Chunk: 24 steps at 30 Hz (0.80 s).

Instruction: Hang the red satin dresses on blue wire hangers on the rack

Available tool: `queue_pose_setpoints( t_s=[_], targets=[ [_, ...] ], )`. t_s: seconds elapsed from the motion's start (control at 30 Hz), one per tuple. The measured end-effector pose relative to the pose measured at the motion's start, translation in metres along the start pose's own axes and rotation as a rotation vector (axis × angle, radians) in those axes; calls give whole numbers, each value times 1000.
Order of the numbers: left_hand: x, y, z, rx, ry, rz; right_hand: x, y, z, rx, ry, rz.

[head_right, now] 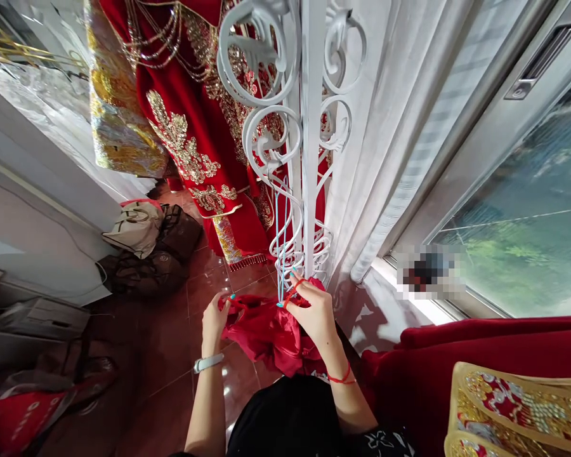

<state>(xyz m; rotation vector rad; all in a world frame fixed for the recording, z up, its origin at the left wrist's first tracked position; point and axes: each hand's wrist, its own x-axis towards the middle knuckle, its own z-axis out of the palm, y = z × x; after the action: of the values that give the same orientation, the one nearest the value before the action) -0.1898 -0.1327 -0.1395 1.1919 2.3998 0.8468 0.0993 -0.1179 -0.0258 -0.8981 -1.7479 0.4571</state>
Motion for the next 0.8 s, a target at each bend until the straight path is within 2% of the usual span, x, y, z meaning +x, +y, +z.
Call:
queue_pose_setpoints(
  t_s=[0.1,0.2,0.27,0.33,0.4,0.47,0.63,0.7,0.8],
  targets=[
    [-2,1,-6,63,52,-27,0,-5,5,22,-25,-24],
    [1,1,-12,-15,56,-6,-2,-9,10,27,-34,-36],
    [4,4,-12,-165,-9,76,-4,-12,12,31,-35,-51],
    [3,12,-10,-343,-93,215,-5,-14,14,31,-23,-74],
    [-2,28,-8,-468,-136,386,-6,-17,15,27,-8,-95],
    [-13,50,-6,-495,-169,563,-6,-20,15,9,-2,-104],
    [-43,112,-6,-340,-380,979,-3,-21,8,-83,61,-57],
    [-51,129,-3,-307,-444,1083,1,-17,5,-113,124,-12],
    [-58,141,8,-339,-506,1111,11,-8,2,-128,182,58]
  ],
)
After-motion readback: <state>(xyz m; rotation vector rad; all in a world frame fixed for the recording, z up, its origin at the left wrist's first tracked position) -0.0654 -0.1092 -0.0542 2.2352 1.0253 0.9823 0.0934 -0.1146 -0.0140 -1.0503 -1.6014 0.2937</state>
